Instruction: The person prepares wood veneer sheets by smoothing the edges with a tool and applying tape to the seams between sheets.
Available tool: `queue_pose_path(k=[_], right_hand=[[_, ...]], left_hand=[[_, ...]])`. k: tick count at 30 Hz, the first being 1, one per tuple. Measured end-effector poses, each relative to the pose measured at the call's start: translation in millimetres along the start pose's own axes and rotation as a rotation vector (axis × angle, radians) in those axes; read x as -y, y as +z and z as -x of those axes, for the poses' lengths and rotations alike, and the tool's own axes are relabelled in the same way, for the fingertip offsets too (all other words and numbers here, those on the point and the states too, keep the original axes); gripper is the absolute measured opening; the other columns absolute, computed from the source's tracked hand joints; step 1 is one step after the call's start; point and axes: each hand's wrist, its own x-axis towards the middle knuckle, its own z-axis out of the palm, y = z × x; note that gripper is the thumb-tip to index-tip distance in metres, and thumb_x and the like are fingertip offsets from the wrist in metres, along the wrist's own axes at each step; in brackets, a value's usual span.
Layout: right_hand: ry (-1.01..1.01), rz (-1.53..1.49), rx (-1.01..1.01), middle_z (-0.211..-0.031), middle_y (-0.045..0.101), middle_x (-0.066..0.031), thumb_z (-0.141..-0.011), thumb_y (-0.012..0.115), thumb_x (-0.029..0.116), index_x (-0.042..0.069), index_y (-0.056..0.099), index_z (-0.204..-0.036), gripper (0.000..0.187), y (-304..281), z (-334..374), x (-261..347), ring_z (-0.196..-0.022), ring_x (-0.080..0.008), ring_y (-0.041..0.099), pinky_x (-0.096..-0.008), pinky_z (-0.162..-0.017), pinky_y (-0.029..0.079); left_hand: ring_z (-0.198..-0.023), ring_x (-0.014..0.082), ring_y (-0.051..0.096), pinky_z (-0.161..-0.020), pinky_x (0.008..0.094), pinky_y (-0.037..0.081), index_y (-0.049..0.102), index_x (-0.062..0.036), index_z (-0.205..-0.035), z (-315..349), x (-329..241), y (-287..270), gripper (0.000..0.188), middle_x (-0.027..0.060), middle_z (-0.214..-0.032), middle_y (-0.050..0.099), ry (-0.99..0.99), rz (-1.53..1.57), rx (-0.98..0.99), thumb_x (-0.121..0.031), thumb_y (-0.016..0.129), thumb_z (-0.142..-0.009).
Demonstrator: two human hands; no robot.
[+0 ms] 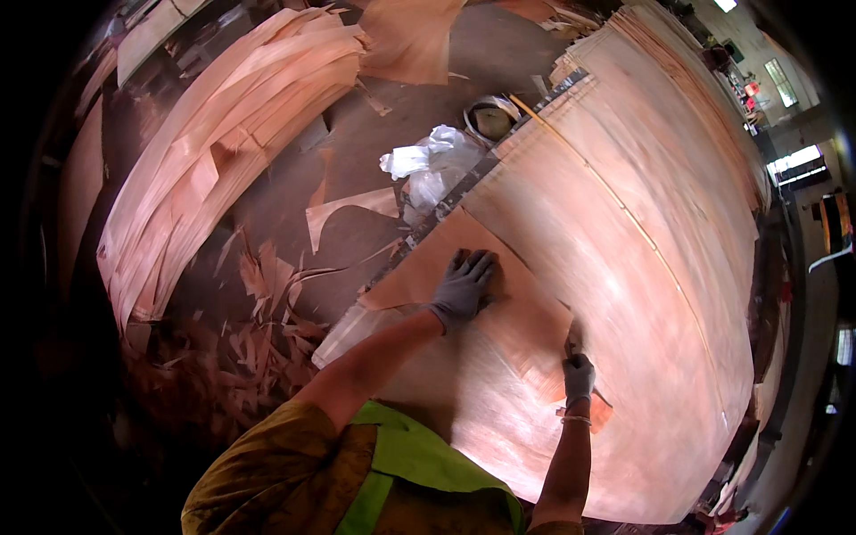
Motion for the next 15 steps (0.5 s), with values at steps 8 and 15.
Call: queue_pose_path(k=[8, 15], right_hand=[[0.065, 0.295, -0.144, -0.083, 0.063, -0.0187, -0.078, 0.067, 0.016, 0.005, 0.058, -0.088, 0.017, -7, 15, 61, -0.076, -0.0354, 0.061, -0.0449, -0.064, 0.047], [-0.318, 0.156, -0.001, -0.095, 0.063, -0.0242, -0.089, 0.051, 0.017, 0.008, 0.053, -0.108, 0.022, 47, -26, 187, -0.088, -0.0432, 0.059, -0.0524, -0.074, 0.046]], left_hand=[[-0.129, 0.0357, 0.036, -0.107, 0.0475, 0.027, 0.056, -0.0022, -0.120, -11, 28, 14, 0.049, 0.0151, -0.139, 0.043, 0.007, -0.007, -0.025, -0.030, 0.059, -0.080], [-0.113, 0.0296, 0.049, -0.093, 0.0450, 0.042, 0.063, -0.0078, -0.108, -34, 106, 12, 0.032, 0.0078, -0.122, 0.054, -0.178, -0.199, -0.138, -0.022, 0.057, -0.079]])
